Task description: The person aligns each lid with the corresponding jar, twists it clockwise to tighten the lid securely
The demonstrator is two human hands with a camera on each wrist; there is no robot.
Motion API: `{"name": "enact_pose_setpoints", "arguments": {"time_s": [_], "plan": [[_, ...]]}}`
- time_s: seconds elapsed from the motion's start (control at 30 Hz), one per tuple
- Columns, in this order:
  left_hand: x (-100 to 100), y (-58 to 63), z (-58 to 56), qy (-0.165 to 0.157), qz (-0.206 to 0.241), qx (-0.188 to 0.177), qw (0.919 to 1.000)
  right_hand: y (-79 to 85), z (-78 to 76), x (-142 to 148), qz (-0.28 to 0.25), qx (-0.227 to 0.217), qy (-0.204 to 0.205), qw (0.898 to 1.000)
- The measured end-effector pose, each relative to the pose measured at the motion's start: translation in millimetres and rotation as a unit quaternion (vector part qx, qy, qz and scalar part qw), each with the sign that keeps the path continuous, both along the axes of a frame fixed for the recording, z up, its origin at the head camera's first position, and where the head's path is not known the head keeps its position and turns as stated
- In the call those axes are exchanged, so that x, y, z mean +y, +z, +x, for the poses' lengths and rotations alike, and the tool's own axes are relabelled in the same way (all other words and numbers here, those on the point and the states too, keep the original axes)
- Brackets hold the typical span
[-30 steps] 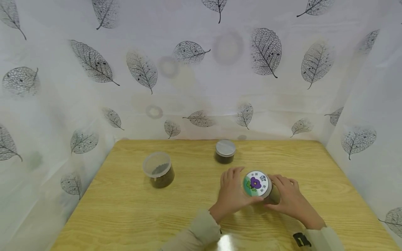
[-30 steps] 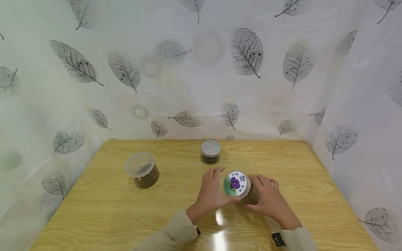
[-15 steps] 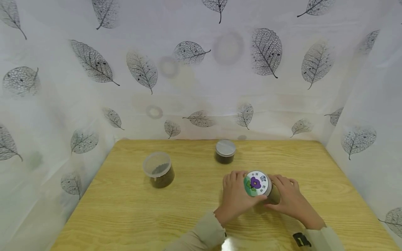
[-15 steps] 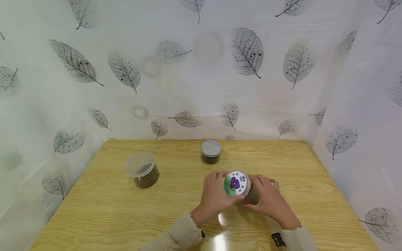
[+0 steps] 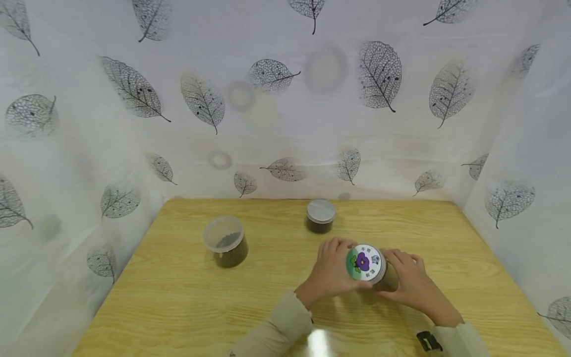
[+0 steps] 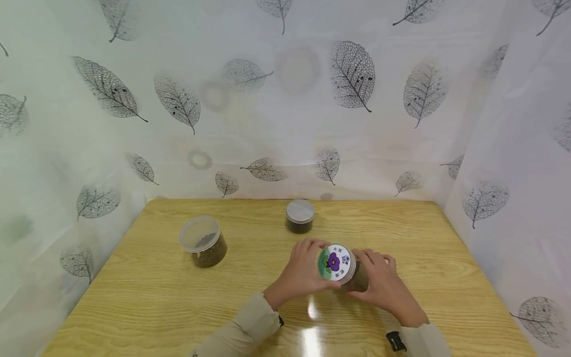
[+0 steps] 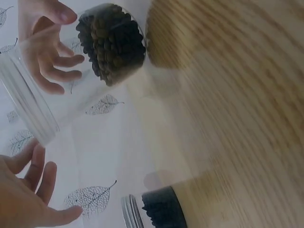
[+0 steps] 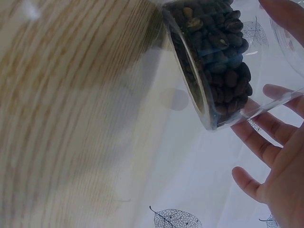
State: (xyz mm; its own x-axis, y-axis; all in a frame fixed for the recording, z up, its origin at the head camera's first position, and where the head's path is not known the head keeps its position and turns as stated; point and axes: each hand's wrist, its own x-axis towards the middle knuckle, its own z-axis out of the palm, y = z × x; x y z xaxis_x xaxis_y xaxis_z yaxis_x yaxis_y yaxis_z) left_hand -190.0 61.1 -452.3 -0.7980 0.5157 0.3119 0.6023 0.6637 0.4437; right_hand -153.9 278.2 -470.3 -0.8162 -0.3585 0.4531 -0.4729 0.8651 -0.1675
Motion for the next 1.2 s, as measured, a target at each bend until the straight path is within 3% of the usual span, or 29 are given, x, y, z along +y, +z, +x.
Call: {"name": "enact_pose_setpoints", "arguments": {"time_s": [0.33, 0.43, 0.53, 0.7, 0.8, 1.03, 1.2], "plan": [[-7, 3.4, -11.9, -0.074, -0.024, 0.011, 0.9969, 0.1, -0.4, 0, -0.002, -0.004, 0.004, 1.0], [-7, 1.8, -13.2, -0.077, -0.028, 0.013, 0.9965, 0.4, 0.3, 0, 0.0, -0.003, 0.004, 1.0], [-4, -0.7, -9.0, -0.047, -0.025, 0.014, 0.9985, 0.4, 1.1, 0, 0.0, -0.001, 0.003, 1.0], [5, 0.6, 7.2, 0.058, -0.01, 0.004, 0.9982, 0.4, 1.1, 0, 0.006, 0.006, 0.002, 1.0], [9, 3.6, 16.2, 0.099, -0.006, -0.012, 0.995, 0.6, 1.2, 0, 0.007, 0.007, 0.001, 1.0], [11, 6.0, 21.5, 0.116, -0.016, -0.016, 0.993, 0.8, 1.0, 0, 0.004, -0.001, 0.001, 1.0], [9, 5.3, 17.1, 0.098, -0.028, -0.009, 0.9948, 1.4, 0.6, 0, 0.004, 0.0, 0.006, 1.0]]}}
